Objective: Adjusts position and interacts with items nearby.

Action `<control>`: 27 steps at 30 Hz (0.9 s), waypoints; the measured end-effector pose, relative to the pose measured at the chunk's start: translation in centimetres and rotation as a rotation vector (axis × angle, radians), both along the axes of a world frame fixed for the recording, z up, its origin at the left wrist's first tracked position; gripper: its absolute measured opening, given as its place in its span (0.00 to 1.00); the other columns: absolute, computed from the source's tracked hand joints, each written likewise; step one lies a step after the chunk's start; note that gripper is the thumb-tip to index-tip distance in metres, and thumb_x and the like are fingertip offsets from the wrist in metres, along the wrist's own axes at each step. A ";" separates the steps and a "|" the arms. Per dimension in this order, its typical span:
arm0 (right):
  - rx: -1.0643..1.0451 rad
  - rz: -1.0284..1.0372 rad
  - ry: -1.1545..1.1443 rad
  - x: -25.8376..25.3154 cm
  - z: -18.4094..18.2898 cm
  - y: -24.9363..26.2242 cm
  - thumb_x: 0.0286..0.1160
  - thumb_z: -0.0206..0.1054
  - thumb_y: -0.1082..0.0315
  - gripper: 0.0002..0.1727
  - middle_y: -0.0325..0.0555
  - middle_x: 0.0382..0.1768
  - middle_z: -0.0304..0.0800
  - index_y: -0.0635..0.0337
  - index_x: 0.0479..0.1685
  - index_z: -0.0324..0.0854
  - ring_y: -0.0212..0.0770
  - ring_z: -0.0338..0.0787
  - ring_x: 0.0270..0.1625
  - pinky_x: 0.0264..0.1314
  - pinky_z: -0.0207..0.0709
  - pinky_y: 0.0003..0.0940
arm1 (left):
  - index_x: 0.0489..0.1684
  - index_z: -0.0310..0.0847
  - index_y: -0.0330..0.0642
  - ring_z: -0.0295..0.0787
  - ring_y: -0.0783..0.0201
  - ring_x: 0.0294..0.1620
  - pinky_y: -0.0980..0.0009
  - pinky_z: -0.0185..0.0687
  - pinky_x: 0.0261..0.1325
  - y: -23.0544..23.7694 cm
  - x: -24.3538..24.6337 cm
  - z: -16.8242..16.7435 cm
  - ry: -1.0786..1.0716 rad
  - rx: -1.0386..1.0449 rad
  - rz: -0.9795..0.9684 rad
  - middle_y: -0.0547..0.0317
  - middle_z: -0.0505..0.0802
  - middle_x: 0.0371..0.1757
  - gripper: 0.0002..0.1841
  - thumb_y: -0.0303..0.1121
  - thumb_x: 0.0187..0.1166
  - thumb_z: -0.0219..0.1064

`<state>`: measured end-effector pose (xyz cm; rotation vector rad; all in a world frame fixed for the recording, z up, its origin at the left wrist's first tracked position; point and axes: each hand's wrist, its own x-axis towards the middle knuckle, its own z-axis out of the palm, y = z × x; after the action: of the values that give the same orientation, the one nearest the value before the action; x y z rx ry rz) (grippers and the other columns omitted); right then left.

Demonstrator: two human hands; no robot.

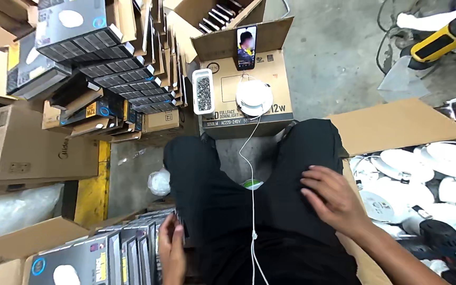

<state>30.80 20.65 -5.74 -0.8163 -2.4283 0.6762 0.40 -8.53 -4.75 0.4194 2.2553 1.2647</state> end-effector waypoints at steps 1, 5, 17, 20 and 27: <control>-0.014 -0.100 0.016 0.4 0.1 0.8 0.84 0.61 0.54 0.18 0.54 0.61 0.91 0.57 0.52 0.90 0.56 0.82 0.74 0.78 0.71 0.58 | 0.84 0.62 0.30 0.80 0.59 0.73 0.60 0.78 0.73 2.0 -0.7 -0.5 -0.030 -0.042 0.069 0.40 0.79 0.75 0.33 0.45 0.84 0.53; -0.175 -0.428 0.057 0.0 1.0 3.6 0.80 0.64 0.51 0.25 0.61 0.68 0.84 0.64 0.60 0.88 0.55 0.81 0.73 0.76 0.73 0.51 | 0.83 0.57 0.28 0.79 0.60 0.68 0.63 0.77 0.71 5.8 -2.7 -2.7 -0.024 -0.046 0.123 0.36 0.78 0.71 0.34 0.47 0.85 0.53; -0.068 -0.368 -0.233 -5.0 -1.0 7.3 0.79 0.59 0.40 0.31 0.57 0.78 0.78 0.56 0.65 0.87 0.64 0.68 0.85 0.83 0.57 0.70 | 0.48 0.83 0.33 0.89 0.75 0.37 0.77 0.88 0.43 6.7 -2.9 -1.6 0.058 0.116 -0.061 0.63 0.92 0.36 0.21 0.38 0.59 0.76; -0.041 -0.359 -0.237 -5.3 -1.1 7.6 0.79 0.59 0.39 0.32 0.59 0.77 0.79 0.56 0.63 0.88 0.67 0.68 0.84 0.81 0.57 0.72 | 0.65 0.81 0.29 0.88 0.70 0.52 0.74 0.85 0.57 6.1 -2.5 -1.7 -0.002 0.096 -0.079 0.52 0.89 0.54 0.24 0.36 0.74 0.64; -0.055 -0.327 -0.238 -6.7 -1.1 8.8 0.78 0.57 0.36 0.34 0.59 0.76 0.79 0.56 0.64 0.88 0.67 0.68 0.84 0.82 0.54 0.73 | 0.82 0.64 0.31 0.85 0.69 0.66 0.71 0.82 0.69 8.3 -4.9 -4.2 -0.293 0.155 0.011 0.50 0.85 0.70 0.36 0.46 0.77 0.61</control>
<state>24.09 29.46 -6.79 -1.3477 -2.4037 0.5465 -4.47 -0.21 -8.99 0.2571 1.9256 1.4128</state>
